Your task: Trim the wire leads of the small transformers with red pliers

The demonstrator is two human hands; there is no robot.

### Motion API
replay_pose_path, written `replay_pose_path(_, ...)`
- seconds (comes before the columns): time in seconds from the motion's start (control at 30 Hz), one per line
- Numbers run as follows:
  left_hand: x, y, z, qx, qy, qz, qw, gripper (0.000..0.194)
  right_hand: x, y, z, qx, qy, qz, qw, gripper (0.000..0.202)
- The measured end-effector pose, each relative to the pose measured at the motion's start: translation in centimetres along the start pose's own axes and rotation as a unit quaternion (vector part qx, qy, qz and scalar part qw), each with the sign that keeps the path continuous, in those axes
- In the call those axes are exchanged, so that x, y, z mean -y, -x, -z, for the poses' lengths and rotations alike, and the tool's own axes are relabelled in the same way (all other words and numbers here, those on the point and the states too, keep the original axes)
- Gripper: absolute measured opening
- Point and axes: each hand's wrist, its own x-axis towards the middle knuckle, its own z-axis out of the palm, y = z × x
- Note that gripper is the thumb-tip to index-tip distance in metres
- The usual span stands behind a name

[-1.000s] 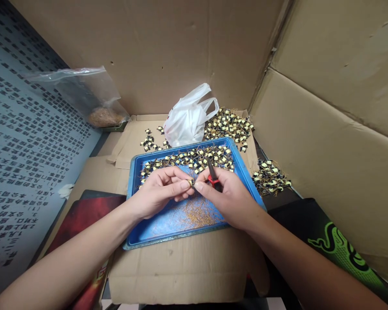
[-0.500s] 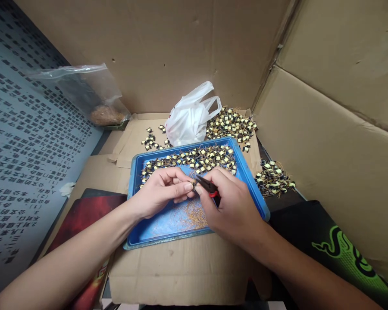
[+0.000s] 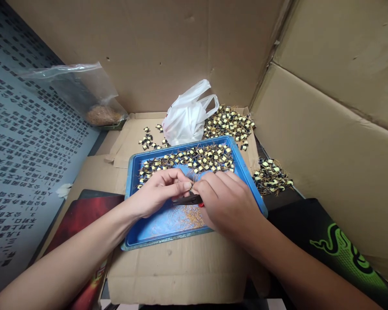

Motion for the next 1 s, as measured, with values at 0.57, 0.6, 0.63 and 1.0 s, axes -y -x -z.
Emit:
replay_pose_path(0.57,0.22,0.01,-0.73,-0.067,-0.028,-0.057,0.996,0.033,0.67,0.06,-0.64,0.01,0.03,0.018,0.999,0.017)
replay_pose_path(0.6,0.16,0.04,-0.75,-0.072,-0.017,-0.058,0.996,0.032,0.65,0.08,-0.67,0.002,0.019,0.012,1.0,0.017)
replay_pose_path(0.63,0.12,0.06,-0.75,-0.074,-0.004,-0.055,0.996,0.03,0.6,0.09,-0.68,-0.007,0.006,0.005,1.0,0.017)
replay_pose_path(1.0,-0.03,0.19,-0.68,-0.054,0.119,0.016,0.991,0.028,0.41,-0.06,-0.73,-0.081,-0.14,-0.058,0.985,0.022)
